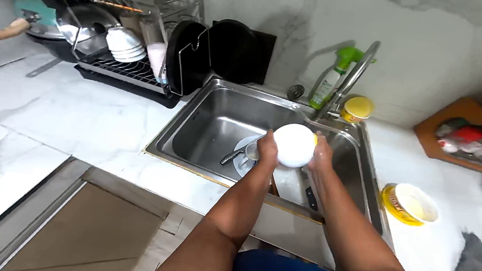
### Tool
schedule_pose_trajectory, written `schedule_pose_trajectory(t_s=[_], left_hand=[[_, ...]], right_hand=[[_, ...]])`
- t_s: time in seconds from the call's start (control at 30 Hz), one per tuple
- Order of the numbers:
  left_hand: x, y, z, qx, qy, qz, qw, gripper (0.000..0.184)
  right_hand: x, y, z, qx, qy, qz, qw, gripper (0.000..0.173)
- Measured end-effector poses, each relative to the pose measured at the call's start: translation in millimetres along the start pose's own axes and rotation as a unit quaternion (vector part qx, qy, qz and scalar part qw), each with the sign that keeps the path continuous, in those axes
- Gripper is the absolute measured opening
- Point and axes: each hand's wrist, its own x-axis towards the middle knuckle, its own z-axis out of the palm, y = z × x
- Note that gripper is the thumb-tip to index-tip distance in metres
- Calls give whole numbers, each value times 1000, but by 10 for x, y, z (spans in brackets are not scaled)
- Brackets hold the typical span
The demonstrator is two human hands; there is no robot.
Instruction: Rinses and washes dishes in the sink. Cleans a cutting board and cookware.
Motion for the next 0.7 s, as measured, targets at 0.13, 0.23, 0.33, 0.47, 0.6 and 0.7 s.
schedule_pose_trajectory(t_s=[0.13, 0.23, 0.33, 0.47, 0.6, 0.7], left_hand=[[-25, 0, -2, 160, -40, 33, 986, 60], [-8, 13, 21, 235, -93, 43, 967, 58], [49, -40, -11, 111, -48, -30, 992, 60], [58, -63, 1, -60, 16, -154, 986, 61], [60, 2, -63, -153, -15, -179, 972, 45], [48, 26, -53, -154, -15, -200, 967, 59]], right_hand=[[45, -549, 73, -346, -133, -45, 928, 45], [-110, -768, 358, -537, -235, -126, 800, 43], [112, -436, 218, -370, -255, -170, 877, 38], [-141, -99, 184, -400, -134, -193, 886, 43], [-348, 316, 78, -464, -228, -493, 700, 43], [-125, 165, -216, -426, -245, -478, 728, 42]])
